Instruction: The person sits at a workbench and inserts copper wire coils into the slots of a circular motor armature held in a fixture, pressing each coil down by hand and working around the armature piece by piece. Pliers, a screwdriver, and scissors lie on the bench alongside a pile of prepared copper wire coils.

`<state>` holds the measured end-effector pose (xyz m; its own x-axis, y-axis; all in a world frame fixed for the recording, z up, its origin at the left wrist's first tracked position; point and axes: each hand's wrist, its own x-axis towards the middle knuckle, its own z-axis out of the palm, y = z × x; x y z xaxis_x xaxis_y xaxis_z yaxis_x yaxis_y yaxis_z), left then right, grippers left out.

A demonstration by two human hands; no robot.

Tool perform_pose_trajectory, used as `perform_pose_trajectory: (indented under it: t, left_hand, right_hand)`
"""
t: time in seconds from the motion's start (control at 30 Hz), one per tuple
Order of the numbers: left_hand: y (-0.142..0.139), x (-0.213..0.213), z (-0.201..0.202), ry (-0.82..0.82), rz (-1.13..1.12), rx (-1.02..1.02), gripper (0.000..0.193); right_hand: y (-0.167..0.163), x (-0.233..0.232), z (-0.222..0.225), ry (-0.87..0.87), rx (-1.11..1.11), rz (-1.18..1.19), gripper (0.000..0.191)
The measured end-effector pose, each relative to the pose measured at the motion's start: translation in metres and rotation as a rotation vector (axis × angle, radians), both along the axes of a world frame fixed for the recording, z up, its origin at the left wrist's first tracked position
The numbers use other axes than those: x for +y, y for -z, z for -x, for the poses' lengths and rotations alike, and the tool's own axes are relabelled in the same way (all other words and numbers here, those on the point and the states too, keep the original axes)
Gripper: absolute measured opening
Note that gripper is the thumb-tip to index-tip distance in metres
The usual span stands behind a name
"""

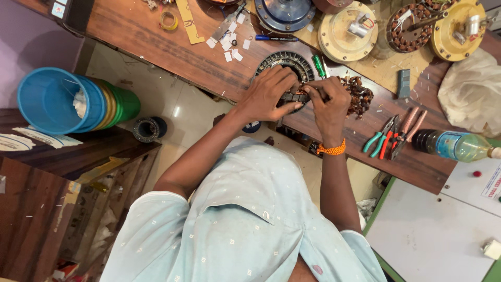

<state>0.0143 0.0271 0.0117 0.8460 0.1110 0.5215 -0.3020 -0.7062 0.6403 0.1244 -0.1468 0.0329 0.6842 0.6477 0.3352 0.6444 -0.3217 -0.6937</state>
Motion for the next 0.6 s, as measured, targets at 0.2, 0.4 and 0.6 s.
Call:
perform_pose_trajectory:
  t: [0.2,0.4,0.6]
  left_hand:
    - [-0.007,-0.009,-0.029,-0.192,0.499,0.551,0.043]
    - [0.007,0.018,-0.033,0.194,0.559,0.36,0.019]
    - [0.017,0.039,-0.035,0.486,0.619,0.319,0.02]
  right_hand:
    - [-0.003,0.016,-0.015,0.052,-0.08,0.012,0.015]
    - [-0.015,0.021,-0.003,0.04,0.015,-0.014,0.014]
    - [-0.025,0.005,0.034,-0.004,0.02,0.044,0.013]
